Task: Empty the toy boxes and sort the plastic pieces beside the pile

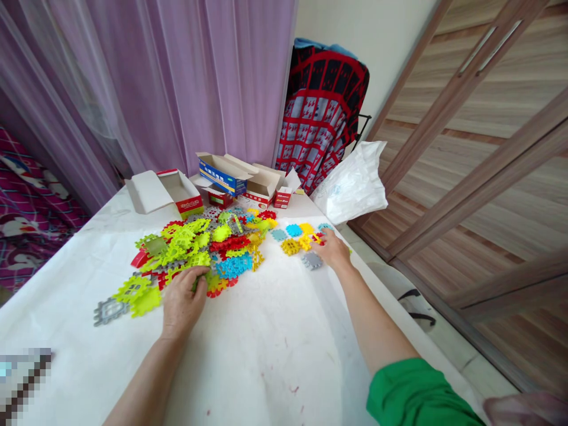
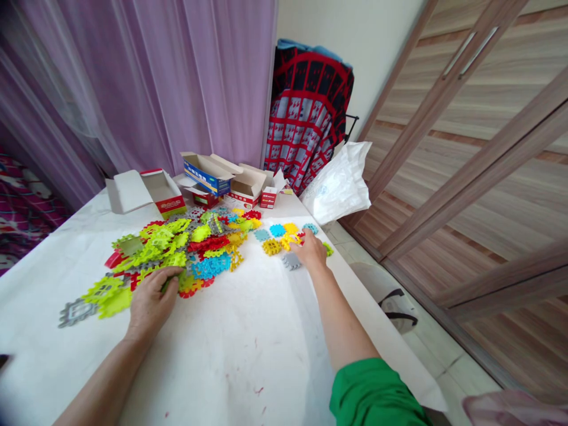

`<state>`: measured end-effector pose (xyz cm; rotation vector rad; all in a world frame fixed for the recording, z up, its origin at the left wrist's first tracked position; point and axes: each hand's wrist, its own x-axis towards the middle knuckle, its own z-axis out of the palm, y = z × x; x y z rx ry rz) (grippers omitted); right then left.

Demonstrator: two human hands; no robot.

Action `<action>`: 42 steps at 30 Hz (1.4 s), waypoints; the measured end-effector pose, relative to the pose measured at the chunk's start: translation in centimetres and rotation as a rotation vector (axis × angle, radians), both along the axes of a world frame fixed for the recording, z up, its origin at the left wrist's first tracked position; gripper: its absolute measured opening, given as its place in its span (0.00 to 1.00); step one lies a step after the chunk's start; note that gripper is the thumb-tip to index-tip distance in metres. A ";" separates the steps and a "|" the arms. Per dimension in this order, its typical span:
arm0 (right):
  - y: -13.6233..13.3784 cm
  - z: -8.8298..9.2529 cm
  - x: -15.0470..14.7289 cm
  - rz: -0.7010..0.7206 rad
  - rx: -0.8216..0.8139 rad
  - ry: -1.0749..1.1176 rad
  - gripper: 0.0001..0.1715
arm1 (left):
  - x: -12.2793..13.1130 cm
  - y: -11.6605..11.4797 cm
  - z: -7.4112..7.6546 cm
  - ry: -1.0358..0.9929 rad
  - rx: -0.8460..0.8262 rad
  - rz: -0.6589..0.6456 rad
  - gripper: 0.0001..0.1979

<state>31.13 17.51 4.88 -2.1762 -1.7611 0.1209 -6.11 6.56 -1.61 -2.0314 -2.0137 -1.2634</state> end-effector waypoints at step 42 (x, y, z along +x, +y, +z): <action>3.3 0.1 -2.1 0.045 -0.366 -0.290 0.40 | -0.1 0.0 0.1 0.023 0.008 -0.006 0.14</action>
